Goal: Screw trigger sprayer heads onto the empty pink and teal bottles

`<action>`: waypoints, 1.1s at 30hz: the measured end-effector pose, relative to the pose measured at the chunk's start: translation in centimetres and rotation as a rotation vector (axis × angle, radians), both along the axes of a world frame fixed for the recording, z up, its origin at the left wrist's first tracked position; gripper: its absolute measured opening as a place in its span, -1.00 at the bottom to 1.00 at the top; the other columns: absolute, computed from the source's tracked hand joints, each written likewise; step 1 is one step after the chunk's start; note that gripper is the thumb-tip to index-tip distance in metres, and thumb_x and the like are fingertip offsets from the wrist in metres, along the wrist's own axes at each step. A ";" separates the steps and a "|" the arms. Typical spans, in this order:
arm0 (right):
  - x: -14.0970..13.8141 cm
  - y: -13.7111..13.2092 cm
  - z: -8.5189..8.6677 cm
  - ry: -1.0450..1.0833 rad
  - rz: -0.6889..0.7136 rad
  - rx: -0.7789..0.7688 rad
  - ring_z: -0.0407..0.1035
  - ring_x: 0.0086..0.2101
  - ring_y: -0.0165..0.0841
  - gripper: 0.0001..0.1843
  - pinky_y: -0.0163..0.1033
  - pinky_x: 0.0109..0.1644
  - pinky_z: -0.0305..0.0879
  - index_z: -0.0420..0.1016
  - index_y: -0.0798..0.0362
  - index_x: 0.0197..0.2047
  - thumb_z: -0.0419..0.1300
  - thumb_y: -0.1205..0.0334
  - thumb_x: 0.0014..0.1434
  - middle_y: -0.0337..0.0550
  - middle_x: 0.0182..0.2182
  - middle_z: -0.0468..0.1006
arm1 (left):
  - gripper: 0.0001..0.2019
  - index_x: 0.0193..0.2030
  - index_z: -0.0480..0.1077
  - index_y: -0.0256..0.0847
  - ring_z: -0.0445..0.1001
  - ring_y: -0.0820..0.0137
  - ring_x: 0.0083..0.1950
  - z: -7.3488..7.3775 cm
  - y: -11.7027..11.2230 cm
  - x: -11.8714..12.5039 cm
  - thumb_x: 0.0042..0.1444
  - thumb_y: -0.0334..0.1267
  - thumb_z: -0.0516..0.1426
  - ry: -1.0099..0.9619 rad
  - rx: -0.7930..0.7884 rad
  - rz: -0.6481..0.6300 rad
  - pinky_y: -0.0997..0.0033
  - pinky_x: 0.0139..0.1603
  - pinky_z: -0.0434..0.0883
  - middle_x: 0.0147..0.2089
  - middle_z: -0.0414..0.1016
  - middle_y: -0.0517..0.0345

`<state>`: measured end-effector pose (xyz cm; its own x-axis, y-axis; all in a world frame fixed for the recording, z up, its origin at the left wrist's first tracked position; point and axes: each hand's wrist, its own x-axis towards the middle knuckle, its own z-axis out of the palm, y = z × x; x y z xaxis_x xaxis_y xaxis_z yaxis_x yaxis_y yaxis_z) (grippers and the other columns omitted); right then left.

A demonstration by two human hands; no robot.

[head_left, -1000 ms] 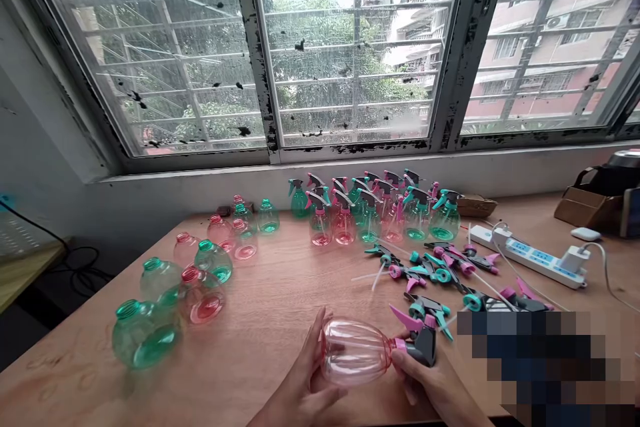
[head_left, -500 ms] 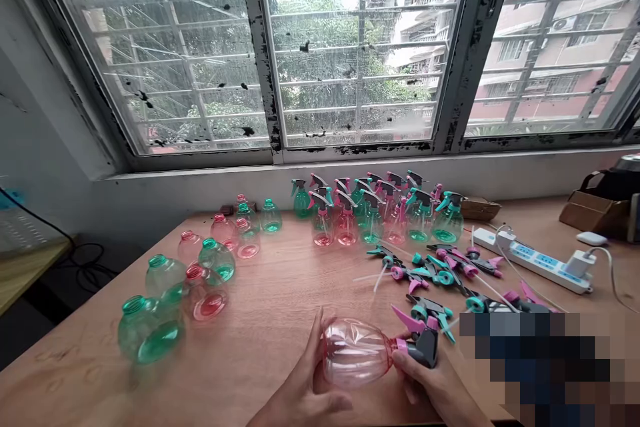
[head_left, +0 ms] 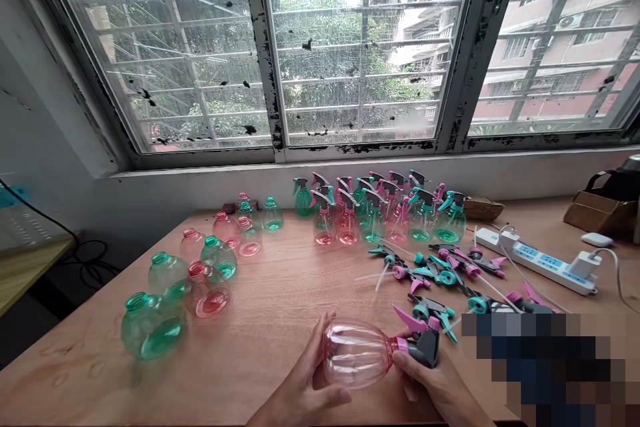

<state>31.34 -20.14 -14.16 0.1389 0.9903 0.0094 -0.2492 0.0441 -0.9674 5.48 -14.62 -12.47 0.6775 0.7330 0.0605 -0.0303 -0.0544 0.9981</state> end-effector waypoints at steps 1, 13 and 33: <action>0.0 0.0 0.0 0.012 0.002 0.002 0.31 -0.73 -0.44 -0.48 -0.36 -0.65 0.19 0.45 0.04 -0.20 0.47 -0.19 0.07 -0.36 -0.68 0.50 | 0.11 0.58 -0.23 0.07 -0.24 0.00 0.63 0.2 0.0 0.1 0.08 0.06 0.39 -0.008 -0.012 -0.007 -0.05 0.59 -0.17 0.65 -0.24 0.00; -0.1 0.0 0.2 0.001 -0.008 0.019 0.29 -0.74 -0.47 -0.52 -0.40 -0.66 0.15 0.49 0.08 -0.31 0.47 -0.17 0.08 -0.35 -0.70 0.47 | 0.12 0.57 -0.30 0.18 -0.14 -0.02 0.62 0.1 -0.3 0.2 0.09 0.08 0.39 -0.062 -0.046 -0.011 -0.08 0.58 -0.14 0.66 -0.29 0.04; -0.3 -0.1 -0.2 0.067 -0.138 -0.022 0.13 -0.69 -0.55 -0.49 -0.47 -0.68 -0.09 0.49 0.04 -0.23 0.52 -0.15 0.01 -0.36 -0.62 0.48 | -0.03 0.55 -0.30 0.32 0.28 0.03 0.44 -1.2 0.2 0.2 0.24 -0.09 0.31 -0.101 0.054 -0.046 -0.12 0.46 0.15 0.63 -0.14 0.02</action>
